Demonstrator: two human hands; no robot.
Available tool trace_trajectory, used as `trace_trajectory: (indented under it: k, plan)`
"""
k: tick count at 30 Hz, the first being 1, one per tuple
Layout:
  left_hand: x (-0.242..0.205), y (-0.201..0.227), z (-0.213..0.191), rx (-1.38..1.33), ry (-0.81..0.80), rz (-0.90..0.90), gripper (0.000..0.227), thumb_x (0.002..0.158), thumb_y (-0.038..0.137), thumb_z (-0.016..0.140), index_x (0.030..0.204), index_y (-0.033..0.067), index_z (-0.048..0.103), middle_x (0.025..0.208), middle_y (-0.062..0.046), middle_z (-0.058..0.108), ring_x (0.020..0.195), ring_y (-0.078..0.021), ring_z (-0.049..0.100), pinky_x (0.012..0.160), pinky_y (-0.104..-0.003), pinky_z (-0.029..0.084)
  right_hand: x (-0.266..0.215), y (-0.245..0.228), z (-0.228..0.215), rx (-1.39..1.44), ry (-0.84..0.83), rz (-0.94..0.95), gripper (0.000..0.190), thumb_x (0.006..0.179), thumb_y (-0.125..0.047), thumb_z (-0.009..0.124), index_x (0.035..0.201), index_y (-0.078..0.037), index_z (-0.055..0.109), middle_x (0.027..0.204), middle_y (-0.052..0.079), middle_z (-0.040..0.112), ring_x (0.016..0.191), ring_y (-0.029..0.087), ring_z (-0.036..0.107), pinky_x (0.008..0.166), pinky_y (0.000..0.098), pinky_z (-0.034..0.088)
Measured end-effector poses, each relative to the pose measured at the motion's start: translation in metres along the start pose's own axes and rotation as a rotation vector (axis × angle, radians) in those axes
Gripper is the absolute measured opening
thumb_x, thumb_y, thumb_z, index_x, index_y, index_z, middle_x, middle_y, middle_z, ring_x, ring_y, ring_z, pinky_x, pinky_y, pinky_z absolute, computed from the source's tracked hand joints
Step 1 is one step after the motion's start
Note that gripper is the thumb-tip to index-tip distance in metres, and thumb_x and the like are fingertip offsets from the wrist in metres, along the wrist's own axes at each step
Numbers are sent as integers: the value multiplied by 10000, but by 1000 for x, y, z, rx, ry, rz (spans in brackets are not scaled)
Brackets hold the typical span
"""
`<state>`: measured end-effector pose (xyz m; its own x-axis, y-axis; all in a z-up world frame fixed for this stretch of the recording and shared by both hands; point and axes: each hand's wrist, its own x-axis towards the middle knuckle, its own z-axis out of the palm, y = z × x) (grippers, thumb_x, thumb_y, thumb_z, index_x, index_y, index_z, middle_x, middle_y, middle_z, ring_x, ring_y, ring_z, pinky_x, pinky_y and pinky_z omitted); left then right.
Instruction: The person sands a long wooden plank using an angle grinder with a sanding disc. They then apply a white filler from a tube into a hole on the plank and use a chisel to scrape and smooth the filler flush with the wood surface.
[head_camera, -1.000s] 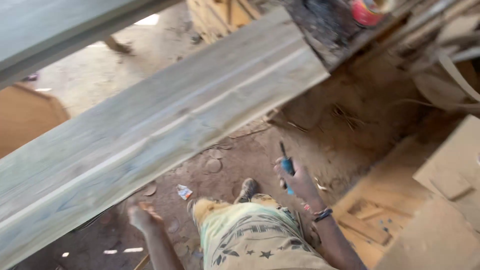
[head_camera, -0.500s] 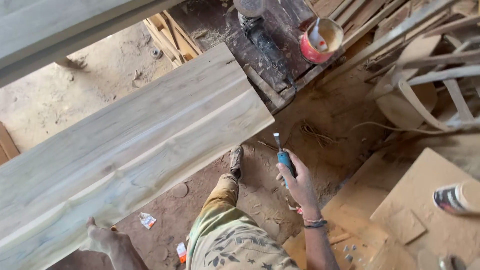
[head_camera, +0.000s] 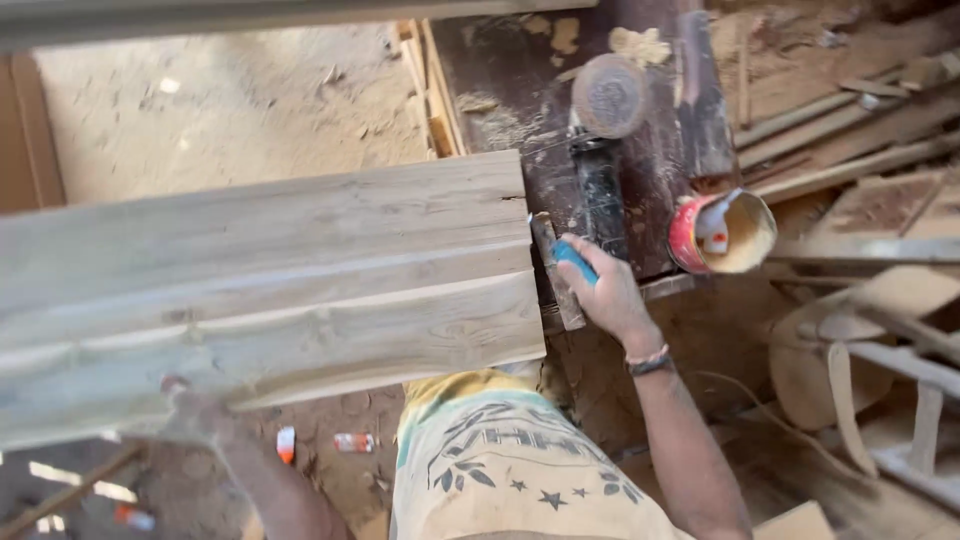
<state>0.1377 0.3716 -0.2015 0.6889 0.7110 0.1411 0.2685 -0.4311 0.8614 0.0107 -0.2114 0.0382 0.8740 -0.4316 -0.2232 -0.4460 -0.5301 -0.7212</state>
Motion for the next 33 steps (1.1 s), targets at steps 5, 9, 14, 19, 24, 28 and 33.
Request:
trace_trajectory:
  k: [5,9,14,19,24,28,33]
  plan:
    - [-67,72,-6,183,62,-32,755,1132,379,587,1567,-59,152,1588,-371,216,1477,-495,357,1240,-491,365,68,-6,-28,-215,-184,-165,480,933,-346,671,1359,-126,655,1251,129,729,1049,362,704,839,453,568]
    - [-111,79,14,192,39,-41,866,1112,610,534,1592,1,148,1642,-304,192,1536,-460,269,1282,-514,326,98,-22,-55,-461,-321,-259,481,912,-319,658,1356,-136,661,1013,85,755,716,280,671,672,406,530]
    - [-181,146,30,259,97,-165,698,1073,372,649,1568,22,303,1580,-327,274,1477,-512,282,1216,-599,282,143,-7,-74,-630,-457,-524,454,955,-379,646,1392,-254,640,1027,63,723,822,339,684,726,457,556]
    - [-199,135,38,320,190,-82,671,1030,278,747,1529,-27,418,1522,-315,433,1437,-471,356,1234,-519,262,169,12,-72,-632,-523,-767,417,987,-382,635,1392,-285,622,1042,76,710,894,389,727,737,503,599]
    - [-196,115,45,330,243,-21,658,1009,309,776,1537,78,456,1510,-233,475,1418,-404,397,1220,-457,291,180,21,-63,-691,-492,-854,422,977,-405,635,1381,-282,624,958,50,690,792,341,732,697,460,602]
    - [-202,142,41,338,231,-19,635,1061,345,706,1530,1,452,1492,-315,469,1397,-488,382,1203,-530,293,192,29,-57,-497,-644,-717,429,967,-368,650,1366,-208,663,929,137,715,872,407,721,714,529,569]
    - [-198,99,49,347,230,-62,622,1048,363,725,1537,84,461,1508,-213,476,1411,-384,428,1202,-476,361,181,20,-59,-692,-440,-950,397,958,-393,648,1339,-280,659,962,33,691,765,287,742,660,417,613]
